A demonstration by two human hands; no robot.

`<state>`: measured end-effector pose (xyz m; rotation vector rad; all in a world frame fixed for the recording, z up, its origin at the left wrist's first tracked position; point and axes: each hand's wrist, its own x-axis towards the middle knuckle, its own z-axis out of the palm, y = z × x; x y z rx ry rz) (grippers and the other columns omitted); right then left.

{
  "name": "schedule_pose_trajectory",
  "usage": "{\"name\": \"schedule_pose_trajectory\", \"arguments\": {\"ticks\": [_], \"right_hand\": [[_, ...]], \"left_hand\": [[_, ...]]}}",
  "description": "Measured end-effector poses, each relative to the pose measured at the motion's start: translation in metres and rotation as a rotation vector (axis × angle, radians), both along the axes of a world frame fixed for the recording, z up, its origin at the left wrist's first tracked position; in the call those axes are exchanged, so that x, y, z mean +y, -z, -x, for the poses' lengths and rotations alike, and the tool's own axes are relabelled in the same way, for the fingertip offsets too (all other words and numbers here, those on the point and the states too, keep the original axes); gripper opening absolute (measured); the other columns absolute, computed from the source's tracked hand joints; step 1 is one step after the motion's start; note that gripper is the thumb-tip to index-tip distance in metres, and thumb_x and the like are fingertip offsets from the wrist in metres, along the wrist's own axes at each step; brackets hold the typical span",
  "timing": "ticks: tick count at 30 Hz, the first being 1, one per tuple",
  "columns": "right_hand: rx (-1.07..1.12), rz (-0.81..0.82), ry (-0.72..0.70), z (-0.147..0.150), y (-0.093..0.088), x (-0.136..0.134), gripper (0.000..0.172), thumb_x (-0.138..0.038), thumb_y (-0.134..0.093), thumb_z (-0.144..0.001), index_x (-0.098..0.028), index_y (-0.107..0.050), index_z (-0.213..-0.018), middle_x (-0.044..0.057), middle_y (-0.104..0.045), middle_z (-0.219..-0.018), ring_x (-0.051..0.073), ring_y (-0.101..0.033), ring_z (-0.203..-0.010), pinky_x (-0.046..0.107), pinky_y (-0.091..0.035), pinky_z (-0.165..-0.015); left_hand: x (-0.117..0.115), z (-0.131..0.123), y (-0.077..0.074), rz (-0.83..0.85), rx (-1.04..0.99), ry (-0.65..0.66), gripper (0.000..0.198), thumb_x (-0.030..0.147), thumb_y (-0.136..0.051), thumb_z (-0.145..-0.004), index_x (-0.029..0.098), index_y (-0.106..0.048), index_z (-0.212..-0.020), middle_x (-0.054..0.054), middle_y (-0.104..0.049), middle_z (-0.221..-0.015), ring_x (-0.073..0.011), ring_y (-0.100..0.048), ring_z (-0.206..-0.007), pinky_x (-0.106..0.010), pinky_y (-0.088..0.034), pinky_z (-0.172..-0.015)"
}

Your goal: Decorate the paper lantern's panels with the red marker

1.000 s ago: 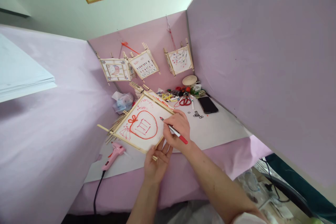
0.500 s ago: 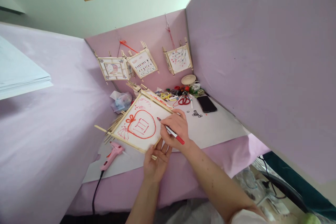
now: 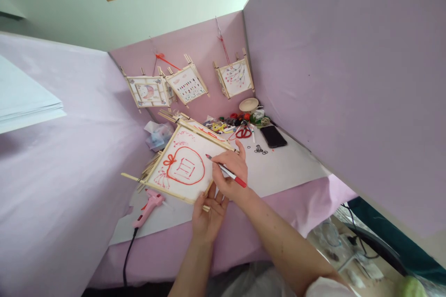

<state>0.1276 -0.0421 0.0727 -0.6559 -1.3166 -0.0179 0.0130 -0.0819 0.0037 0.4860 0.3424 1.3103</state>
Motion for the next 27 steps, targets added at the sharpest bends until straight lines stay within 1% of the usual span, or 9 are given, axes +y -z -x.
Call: {"name": "schedule_pose_trajectory", "arguments": {"ticks": [4,11,16,21,27], "right_hand": [[-0.022,0.017,0.024,0.0004,-0.0015,0.0012,0.010,-0.015,-0.056,-0.078,-0.024,-0.059,-0.079,-0.004,-0.067,-0.073,0.014,-0.064,-0.068,0.049,-0.028,-0.110],[-0.026,0.053,0.030,0.0016,0.0014,0.0037,0.010,-0.015,-0.056,-0.079,-0.024,-0.060,-0.080,-0.004,-0.068,-0.077,0.013,-0.064,-0.072,0.047,-0.030,-0.108],[-0.044,0.015,0.019,-0.0004,-0.0004,0.0034,0.010,-0.015,-0.057,-0.077,-0.024,-0.060,-0.080,-0.004,-0.068,-0.074,0.013,-0.063,-0.068,0.047,-0.031,-0.107],[-0.044,0.019,0.016,-0.0005,-0.0008,0.0038,0.009,-0.015,-0.057,-0.076,-0.024,-0.059,-0.077,-0.005,-0.067,-0.072,0.013,-0.063,-0.065,0.046,-0.032,-0.106],[-0.055,0.023,0.034,0.0012,0.0018,0.0056,0.009,-0.016,-0.057,-0.077,-0.024,-0.060,-0.078,-0.004,-0.067,-0.073,0.013,-0.063,-0.067,0.046,-0.032,-0.106]], "left_hand": [[0.0004,-0.0003,0.0009,0.014,0.030,-0.005,0.034,0.034,-0.042,-0.091,0.028,-0.064,-0.116,-0.002,-0.052,-0.137,-0.0231,-0.051,-0.123,-0.042,-0.034,-0.107],[0.0008,-0.0003,0.0020,0.007,0.029,-0.003,0.034,0.035,-0.043,-0.091,0.026,-0.064,-0.116,-0.003,-0.052,-0.137,-0.0230,-0.051,-0.122,-0.043,-0.034,-0.107],[0.0005,-0.0010,0.0007,0.014,0.021,-0.014,0.034,0.035,-0.043,-0.091,0.027,-0.064,-0.116,-0.003,-0.053,-0.137,-0.0227,-0.054,-0.119,-0.042,-0.036,-0.106],[0.0008,-0.0011,0.0009,0.029,0.019,-0.022,0.033,0.034,-0.044,-0.090,0.027,-0.065,-0.114,-0.003,-0.055,-0.135,-0.0224,-0.055,-0.117,-0.042,-0.037,-0.105],[0.0000,-0.0008,0.0002,0.038,0.033,-0.026,0.032,0.034,-0.044,-0.090,0.028,-0.066,-0.112,-0.003,-0.056,-0.133,-0.0231,-0.055,-0.118,-0.043,-0.035,-0.106]]}}
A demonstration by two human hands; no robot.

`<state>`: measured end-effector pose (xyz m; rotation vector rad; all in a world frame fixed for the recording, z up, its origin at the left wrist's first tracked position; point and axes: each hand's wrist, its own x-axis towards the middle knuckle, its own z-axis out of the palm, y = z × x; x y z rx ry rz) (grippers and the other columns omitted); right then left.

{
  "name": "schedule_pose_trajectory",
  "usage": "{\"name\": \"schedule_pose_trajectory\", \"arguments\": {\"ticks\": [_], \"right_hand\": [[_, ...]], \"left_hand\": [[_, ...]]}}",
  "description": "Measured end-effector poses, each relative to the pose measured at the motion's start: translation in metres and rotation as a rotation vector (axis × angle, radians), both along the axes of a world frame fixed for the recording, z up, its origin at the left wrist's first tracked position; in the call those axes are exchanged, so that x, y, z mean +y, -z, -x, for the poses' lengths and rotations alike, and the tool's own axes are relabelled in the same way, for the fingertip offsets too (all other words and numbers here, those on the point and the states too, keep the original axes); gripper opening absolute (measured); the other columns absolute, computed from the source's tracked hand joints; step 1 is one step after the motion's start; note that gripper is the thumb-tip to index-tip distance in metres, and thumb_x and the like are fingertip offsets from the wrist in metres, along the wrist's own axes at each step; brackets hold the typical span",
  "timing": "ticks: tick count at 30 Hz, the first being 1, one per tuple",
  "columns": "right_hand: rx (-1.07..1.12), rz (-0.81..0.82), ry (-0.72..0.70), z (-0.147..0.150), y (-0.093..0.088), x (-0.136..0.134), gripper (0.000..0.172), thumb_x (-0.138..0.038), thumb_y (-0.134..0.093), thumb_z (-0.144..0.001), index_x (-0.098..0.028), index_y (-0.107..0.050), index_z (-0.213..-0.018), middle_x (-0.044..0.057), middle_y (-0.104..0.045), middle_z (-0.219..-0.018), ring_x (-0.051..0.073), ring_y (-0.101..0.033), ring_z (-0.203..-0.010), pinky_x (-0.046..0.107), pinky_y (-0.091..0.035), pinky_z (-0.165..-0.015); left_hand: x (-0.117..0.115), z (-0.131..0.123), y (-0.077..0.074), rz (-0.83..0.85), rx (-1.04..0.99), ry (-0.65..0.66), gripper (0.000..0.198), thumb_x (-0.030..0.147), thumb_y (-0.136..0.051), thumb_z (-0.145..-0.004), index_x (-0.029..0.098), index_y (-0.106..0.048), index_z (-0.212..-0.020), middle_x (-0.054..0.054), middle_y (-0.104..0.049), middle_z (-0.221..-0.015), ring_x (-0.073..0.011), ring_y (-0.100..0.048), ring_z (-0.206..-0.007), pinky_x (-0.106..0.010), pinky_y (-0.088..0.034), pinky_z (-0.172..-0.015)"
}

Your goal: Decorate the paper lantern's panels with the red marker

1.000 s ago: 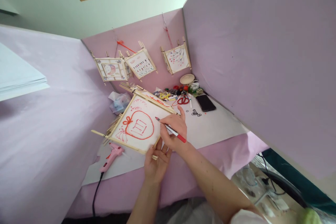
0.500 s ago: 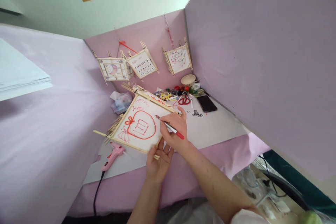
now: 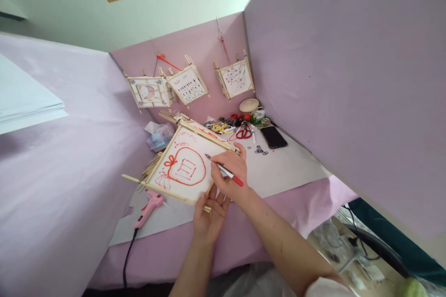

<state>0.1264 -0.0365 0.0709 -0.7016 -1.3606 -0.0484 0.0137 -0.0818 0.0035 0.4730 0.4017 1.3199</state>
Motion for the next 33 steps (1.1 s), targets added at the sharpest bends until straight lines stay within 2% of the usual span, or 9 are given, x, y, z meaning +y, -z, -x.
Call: {"name": "schedule_pose_trajectory", "arguments": {"ticks": [11,15,22,26,33], "right_hand": [[-0.052,0.013,0.018,0.0000,0.0002,0.0013,0.010,-0.016,-0.056,-0.079,-0.025,-0.059,-0.080,-0.005,-0.066,-0.072,0.012,-0.062,-0.067,0.045,-0.031,-0.106],[-0.010,0.006,0.051,-0.0008,0.0037,0.0039,0.011,-0.015,-0.054,-0.080,-0.024,-0.059,-0.084,-0.003,-0.066,-0.076,0.013,-0.062,-0.070,0.046,-0.034,-0.104],[0.072,-0.048,0.089,-0.0009,0.0077,0.0084,0.014,-0.014,-0.053,-0.079,-0.024,-0.056,-0.088,-0.001,-0.062,-0.075,0.015,-0.061,-0.072,0.048,-0.041,-0.099],[0.064,-0.085,0.061,-0.0020,0.0064,0.0057,0.014,-0.014,-0.054,-0.078,-0.024,-0.056,-0.087,-0.003,-0.063,-0.074,0.014,-0.061,-0.070,0.048,-0.038,-0.101],[-0.033,-0.043,0.021,-0.0021,0.0040,0.0019,0.012,-0.013,-0.057,-0.076,-0.025,-0.058,-0.082,-0.004,-0.065,-0.072,0.013,-0.060,-0.068,0.048,-0.032,-0.103]], "left_hand": [[0.0006,-0.0001,0.0016,-0.008,0.003,0.002,0.033,0.034,-0.043,-0.090,0.028,-0.065,-0.114,-0.003,-0.057,-0.132,-0.0224,-0.055,-0.117,-0.043,-0.035,-0.106],[-0.0003,-0.0004,0.0001,-0.020,0.006,0.001,0.034,0.035,-0.044,-0.090,0.028,-0.063,-0.117,-0.003,-0.055,-0.135,-0.0235,-0.051,-0.122,-0.043,-0.034,-0.107],[0.0000,0.0001,0.0007,-0.021,0.014,0.003,0.035,0.035,-0.044,-0.090,0.030,-0.062,-0.119,-0.003,-0.054,-0.136,-0.0232,-0.054,-0.118,-0.043,-0.036,-0.105],[0.0006,0.0002,0.0016,-0.028,-0.008,0.016,0.035,0.035,-0.043,-0.091,0.027,-0.063,-0.117,-0.003,-0.053,-0.136,-0.0227,-0.056,-0.116,-0.042,-0.037,-0.104],[0.0007,0.0000,0.0017,-0.013,0.011,0.002,0.033,0.034,-0.044,-0.090,0.029,-0.064,-0.116,-0.003,-0.055,-0.134,-0.0219,-0.056,-0.116,-0.042,-0.037,-0.104]]}}
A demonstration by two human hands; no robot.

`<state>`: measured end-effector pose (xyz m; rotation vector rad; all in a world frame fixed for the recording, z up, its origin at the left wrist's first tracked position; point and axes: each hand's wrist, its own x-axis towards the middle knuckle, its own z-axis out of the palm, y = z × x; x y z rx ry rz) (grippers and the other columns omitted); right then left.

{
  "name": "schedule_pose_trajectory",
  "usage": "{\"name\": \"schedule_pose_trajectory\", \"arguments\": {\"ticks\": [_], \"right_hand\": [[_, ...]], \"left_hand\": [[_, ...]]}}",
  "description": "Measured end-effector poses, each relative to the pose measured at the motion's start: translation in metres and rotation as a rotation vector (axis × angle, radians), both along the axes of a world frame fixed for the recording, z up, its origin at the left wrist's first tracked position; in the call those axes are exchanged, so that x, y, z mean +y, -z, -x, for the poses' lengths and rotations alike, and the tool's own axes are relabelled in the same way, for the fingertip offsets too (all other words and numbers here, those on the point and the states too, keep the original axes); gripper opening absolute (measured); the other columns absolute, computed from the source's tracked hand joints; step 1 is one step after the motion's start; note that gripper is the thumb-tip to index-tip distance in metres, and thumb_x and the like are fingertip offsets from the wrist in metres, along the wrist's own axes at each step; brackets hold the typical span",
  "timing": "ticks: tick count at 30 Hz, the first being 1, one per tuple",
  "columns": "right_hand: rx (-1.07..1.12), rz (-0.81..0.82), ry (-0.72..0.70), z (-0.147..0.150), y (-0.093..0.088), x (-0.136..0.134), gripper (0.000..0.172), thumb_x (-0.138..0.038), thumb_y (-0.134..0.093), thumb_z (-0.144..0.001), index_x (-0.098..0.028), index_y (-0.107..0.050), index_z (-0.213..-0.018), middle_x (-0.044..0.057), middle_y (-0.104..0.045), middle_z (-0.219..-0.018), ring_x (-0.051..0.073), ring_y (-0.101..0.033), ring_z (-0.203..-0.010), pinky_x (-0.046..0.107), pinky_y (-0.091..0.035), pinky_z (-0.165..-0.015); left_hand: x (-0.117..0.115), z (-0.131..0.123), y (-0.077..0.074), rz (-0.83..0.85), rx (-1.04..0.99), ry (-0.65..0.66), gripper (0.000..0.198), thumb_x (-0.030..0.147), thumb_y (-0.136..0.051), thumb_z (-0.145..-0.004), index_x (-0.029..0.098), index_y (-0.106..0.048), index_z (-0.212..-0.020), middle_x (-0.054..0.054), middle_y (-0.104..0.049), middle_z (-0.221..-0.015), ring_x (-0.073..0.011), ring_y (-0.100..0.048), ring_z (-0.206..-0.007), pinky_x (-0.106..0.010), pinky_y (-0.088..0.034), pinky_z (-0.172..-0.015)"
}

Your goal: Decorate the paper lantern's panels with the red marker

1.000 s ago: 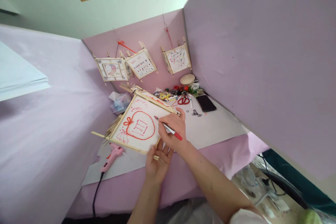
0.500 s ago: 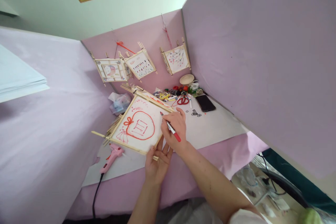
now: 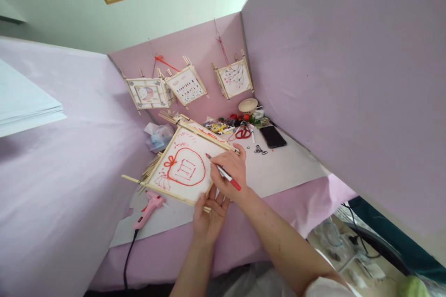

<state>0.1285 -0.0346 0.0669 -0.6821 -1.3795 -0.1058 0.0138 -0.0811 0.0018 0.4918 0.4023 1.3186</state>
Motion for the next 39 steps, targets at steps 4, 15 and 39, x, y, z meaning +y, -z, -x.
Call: {"name": "schedule_pose_trajectory", "arguments": {"ticks": [4,15,39], "right_hand": [[-0.006,-0.003,-0.014,0.000,-0.001,-0.001,0.013,-0.012,-0.057,-0.076,-0.024,-0.058,-0.081,-0.004,-0.065,-0.072,0.013,-0.060,-0.068,0.047,-0.030,-0.104],[0.079,-0.032,-0.016,0.005,0.001,-0.007,0.012,-0.014,-0.056,-0.076,-0.023,-0.059,-0.082,-0.003,-0.063,-0.071,0.013,-0.059,-0.067,0.050,-0.031,-0.103],[0.025,0.041,-0.039,0.022,-0.015,-0.028,0.012,-0.012,-0.055,-0.076,-0.023,-0.058,-0.080,-0.004,-0.062,-0.070,0.013,-0.059,-0.067,0.053,-0.023,-0.110]], "left_hand": [[0.000,0.000,0.000,-0.001,-0.012,0.004,0.033,0.034,-0.044,-0.090,0.028,-0.064,-0.116,-0.004,-0.056,-0.133,-0.0224,-0.055,-0.117,-0.042,-0.037,-0.104],[-0.001,-0.002,-0.001,-0.026,-0.058,0.002,0.034,0.032,-0.040,-0.092,0.026,-0.065,-0.114,-0.003,-0.057,-0.133,-0.0213,-0.055,-0.117,-0.037,-0.040,-0.101],[-0.015,-0.003,0.005,0.057,-0.189,0.019,0.032,0.028,-0.042,-0.092,0.023,-0.067,-0.111,-0.002,-0.066,-0.118,-0.0167,-0.059,-0.111,-0.029,-0.045,-0.094]]}}
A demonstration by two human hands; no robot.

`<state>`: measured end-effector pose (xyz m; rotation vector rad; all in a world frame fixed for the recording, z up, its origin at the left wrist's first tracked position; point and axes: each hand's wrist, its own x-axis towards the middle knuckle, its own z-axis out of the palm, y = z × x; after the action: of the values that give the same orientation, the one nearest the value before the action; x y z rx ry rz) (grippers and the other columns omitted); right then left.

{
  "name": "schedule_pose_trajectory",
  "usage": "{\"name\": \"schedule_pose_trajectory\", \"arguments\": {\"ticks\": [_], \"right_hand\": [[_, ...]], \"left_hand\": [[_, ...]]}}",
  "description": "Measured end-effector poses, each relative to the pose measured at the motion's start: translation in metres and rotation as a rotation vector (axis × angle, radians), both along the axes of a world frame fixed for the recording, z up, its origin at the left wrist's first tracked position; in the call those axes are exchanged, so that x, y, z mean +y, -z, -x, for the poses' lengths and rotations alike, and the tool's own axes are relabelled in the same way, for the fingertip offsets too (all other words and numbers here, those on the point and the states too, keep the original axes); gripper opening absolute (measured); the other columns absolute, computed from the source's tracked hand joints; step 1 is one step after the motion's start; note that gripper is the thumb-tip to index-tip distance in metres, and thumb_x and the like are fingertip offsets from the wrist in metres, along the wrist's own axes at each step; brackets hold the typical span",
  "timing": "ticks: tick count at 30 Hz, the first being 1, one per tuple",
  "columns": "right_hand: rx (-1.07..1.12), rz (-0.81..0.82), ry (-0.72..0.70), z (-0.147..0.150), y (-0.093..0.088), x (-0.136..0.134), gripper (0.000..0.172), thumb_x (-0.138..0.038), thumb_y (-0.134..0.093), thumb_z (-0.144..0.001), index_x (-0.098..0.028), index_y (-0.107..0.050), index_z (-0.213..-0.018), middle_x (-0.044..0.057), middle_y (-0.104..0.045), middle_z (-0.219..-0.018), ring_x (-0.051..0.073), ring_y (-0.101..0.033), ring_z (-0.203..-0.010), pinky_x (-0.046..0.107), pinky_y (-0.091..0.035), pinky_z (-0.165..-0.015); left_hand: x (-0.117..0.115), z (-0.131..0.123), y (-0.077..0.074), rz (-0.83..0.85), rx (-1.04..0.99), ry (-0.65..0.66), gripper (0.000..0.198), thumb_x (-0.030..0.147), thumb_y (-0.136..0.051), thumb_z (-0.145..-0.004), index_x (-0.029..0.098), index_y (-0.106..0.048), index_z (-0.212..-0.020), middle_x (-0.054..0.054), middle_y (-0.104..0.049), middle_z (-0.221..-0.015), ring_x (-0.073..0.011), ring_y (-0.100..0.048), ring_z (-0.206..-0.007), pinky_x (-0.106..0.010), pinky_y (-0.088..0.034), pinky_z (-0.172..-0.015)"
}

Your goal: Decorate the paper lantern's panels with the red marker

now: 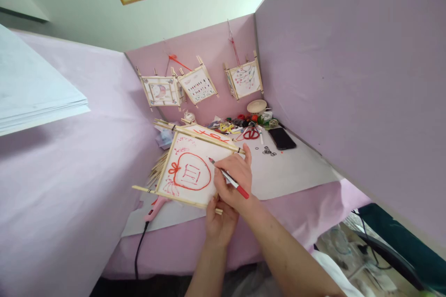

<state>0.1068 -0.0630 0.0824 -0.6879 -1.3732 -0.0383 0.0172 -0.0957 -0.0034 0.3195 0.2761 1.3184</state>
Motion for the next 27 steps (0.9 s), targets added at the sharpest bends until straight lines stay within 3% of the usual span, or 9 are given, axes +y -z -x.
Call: {"name": "schedule_pose_trajectory", "arguments": {"ticks": [8,13,16,21,27], "right_hand": [[-0.016,0.003,0.017,0.001,0.002,-0.001,0.013,-0.012,-0.056,-0.076,-0.024,-0.060,-0.081,-0.004,-0.064,-0.073,0.013,-0.060,-0.070,0.051,-0.024,-0.111],[0.047,0.024,0.019,0.004,-0.002,-0.003,0.013,-0.013,-0.055,-0.078,-0.023,-0.060,-0.084,-0.003,-0.065,-0.077,0.013,-0.061,-0.074,0.054,-0.021,-0.113],[0.065,0.054,0.006,0.007,-0.005,-0.002,0.013,-0.013,-0.054,-0.079,-0.024,-0.059,-0.084,-0.002,-0.065,-0.078,0.014,-0.061,-0.075,0.055,-0.025,-0.111],[0.130,0.066,0.024,0.012,-0.002,0.002,0.015,-0.015,-0.051,-0.081,-0.027,-0.059,-0.087,0.002,-0.064,-0.079,0.019,-0.061,-0.076,0.054,-0.041,-0.099],[0.143,-0.003,0.056,0.016,0.011,0.005,0.018,-0.017,-0.047,-0.084,-0.029,-0.055,-0.096,0.004,-0.061,-0.081,0.021,-0.060,-0.079,0.055,-0.045,-0.093]], "left_hand": [[-0.001,-0.002,-0.005,0.029,0.014,-0.032,0.030,0.027,-0.044,-0.090,0.022,-0.069,-0.105,-0.003,-0.066,-0.118,-0.0167,-0.059,-0.110,-0.030,-0.044,-0.096],[0.006,-0.017,-0.022,-0.005,0.021,-0.107,0.035,0.032,-0.045,-0.087,0.021,-0.063,-0.116,-0.005,-0.060,-0.126,-0.0194,-0.048,-0.125,-0.032,-0.037,-0.105],[0.009,-0.028,-0.029,-0.057,0.026,-0.062,0.040,0.036,-0.045,-0.086,0.021,-0.060,-0.120,-0.006,-0.057,-0.129,-0.0210,-0.042,-0.130,-0.034,-0.034,-0.108],[0.007,-0.035,-0.021,-0.007,0.011,-0.052,0.043,0.038,-0.047,-0.085,0.022,-0.057,-0.124,-0.006,-0.053,-0.135,-0.0231,-0.039,-0.133,-0.037,-0.032,-0.109],[0.005,-0.031,-0.013,-0.033,-0.004,0.002,0.040,0.039,-0.046,-0.086,0.023,-0.062,-0.119,-0.006,-0.058,-0.130,-0.0230,-0.043,-0.130,-0.039,-0.033,-0.109]]}}
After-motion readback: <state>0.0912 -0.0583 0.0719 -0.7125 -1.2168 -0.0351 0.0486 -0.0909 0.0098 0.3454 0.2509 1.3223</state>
